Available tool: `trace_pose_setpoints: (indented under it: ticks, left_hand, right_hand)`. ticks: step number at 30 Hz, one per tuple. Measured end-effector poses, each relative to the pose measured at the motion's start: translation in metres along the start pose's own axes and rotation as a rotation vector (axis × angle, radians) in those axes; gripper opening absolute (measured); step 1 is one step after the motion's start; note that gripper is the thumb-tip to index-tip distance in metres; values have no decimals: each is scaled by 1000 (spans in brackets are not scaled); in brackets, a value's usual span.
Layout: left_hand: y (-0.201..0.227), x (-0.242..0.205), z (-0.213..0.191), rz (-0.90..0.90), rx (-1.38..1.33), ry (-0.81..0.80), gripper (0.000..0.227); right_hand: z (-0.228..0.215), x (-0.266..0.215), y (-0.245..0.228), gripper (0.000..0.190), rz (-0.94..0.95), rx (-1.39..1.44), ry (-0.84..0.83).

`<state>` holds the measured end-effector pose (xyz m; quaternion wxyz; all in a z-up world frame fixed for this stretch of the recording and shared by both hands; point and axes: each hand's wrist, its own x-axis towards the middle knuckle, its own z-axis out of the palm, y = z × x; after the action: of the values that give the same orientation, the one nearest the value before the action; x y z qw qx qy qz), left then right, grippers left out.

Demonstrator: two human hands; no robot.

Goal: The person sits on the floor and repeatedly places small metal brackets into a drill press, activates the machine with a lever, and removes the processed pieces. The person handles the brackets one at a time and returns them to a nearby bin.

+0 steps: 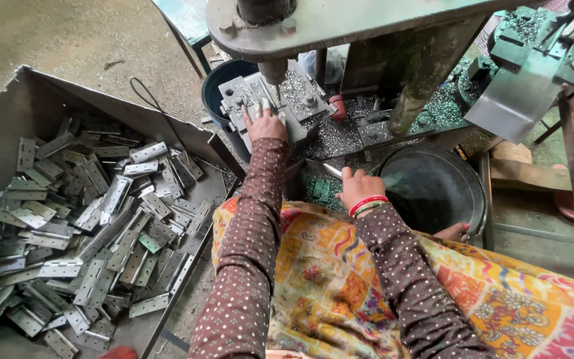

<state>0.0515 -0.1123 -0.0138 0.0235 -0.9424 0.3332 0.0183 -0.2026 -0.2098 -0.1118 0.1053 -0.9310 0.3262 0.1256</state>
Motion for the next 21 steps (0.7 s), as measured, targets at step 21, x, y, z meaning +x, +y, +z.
trace_pose_setpoints:
  ticks: [21]
  left_hand:
    - [-191,-246,89,-371,-347,597,43]
  right_hand:
    - [-87,-50,-12,35,-308,-208,548]
